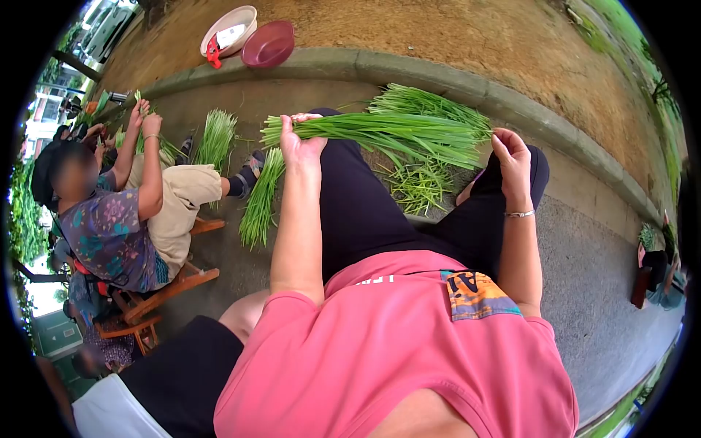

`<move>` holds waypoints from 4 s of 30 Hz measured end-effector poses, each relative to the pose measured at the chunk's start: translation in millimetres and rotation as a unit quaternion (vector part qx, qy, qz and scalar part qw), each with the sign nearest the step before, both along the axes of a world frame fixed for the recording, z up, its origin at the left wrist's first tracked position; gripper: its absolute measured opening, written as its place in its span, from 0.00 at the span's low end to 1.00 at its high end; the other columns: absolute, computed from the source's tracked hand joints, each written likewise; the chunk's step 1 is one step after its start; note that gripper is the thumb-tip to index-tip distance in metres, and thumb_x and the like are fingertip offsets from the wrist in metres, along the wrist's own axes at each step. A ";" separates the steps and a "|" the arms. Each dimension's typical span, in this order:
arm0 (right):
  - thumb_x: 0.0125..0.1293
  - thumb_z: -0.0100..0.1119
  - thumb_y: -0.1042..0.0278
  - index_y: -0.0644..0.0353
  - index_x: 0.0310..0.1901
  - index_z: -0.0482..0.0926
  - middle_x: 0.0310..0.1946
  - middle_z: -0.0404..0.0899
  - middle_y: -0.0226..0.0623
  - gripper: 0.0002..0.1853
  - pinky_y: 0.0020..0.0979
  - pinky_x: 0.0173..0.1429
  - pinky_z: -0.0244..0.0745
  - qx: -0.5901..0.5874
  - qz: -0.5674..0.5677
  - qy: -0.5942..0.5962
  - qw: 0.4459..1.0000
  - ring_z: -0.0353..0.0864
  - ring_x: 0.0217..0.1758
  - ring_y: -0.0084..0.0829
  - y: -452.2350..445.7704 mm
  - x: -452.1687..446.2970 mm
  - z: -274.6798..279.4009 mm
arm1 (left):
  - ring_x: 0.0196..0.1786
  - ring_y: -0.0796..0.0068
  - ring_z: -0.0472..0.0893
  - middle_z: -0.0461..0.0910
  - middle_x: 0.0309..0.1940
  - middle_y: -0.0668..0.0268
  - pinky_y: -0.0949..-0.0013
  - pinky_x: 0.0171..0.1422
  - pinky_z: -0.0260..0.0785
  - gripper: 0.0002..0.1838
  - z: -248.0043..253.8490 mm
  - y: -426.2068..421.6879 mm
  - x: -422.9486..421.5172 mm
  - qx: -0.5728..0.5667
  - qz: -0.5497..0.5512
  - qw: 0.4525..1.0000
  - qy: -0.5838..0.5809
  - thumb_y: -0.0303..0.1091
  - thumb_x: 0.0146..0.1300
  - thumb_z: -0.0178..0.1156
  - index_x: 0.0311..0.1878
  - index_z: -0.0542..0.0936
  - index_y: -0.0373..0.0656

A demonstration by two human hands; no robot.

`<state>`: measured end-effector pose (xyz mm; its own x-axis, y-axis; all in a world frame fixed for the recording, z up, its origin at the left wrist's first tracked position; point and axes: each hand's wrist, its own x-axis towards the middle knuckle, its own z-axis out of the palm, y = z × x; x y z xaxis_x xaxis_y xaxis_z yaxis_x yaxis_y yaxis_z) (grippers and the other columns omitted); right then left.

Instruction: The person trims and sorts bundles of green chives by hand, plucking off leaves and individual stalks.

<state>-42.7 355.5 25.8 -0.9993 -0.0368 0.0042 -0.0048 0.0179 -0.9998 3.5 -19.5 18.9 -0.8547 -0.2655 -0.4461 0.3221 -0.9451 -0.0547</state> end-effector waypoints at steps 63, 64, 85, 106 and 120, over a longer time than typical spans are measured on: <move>0.54 0.59 0.73 0.64 0.35 0.77 0.24 0.75 0.32 0.07 0.22 0.28 0.66 0.207 0.214 0.146 0.943 0.69 0.22 0.20 -57.9 39.1 68.2 | 0.22 0.73 0.70 0.67 0.14 0.67 0.68 0.32 0.66 0.24 -7.9 0.0 0.6 -0.002 0.008 1.000 0.014 0.52 0.65 0.42 0.20 0.67 0.43; 0.54 0.59 0.74 0.64 0.35 0.77 0.24 0.74 0.32 0.07 0.23 0.28 0.66 0.217 0.231 0.117 0.941 0.69 0.22 0.20 -58.7 40.0 67.6 | 0.22 0.73 0.70 0.68 0.15 0.67 0.68 0.32 0.66 0.24 -7.9 -0.1 0.6 -0.002 0.007 1.000 0.020 0.51 0.65 0.42 0.20 0.67 0.43; 0.53 0.53 0.77 0.64 0.33 0.74 0.29 0.76 0.41 0.05 0.35 0.40 0.69 0.267 0.222 0.414 0.841 0.73 0.34 0.40 -120.2 36.9 51.9 | 0.25 0.71 0.70 0.69 0.17 0.67 0.65 0.37 0.66 0.24 -6.0 8.5 -0.4 -0.047 0.016 0.999 -0.022 0.52 0.64 0.43 0.21 0.67 0.43; 0.50 0.57 0.73 0.59 0.34 0.74 0.25 0.73 0.37 0.07 0.35 0.38 0.68 0.365 0.113 0.381 0.842 0.74 0.33 0.38 -135.4 28.9 45.7 | 0.25 0.71 0.71 0.70 0.18 0.67 0.64 0.35 0.68 0.21 -8.0 7.3 -2.9 -0.059 0.012 0.997 -0.044 0.52 0.64 0.44 0.23 0.67 0.45; 0.47 0.59 0.72 0.56 0.34 0.75 0.33 0.75 0.37 0.09 0.36 0.41 0.68 0.324 0.098 0.402 0.851 0.73 0.38 0.38 -140.0 15.3 29.3 | 0.25 0.69 0.73 0.70 0.18 0.66 0.64 0.32 0.69 0.22 -7.9 4.7 -4.6 -0.075 -0.015 0.994 -0.074 0.53 0.64 0.44 0.24 0.67 0.44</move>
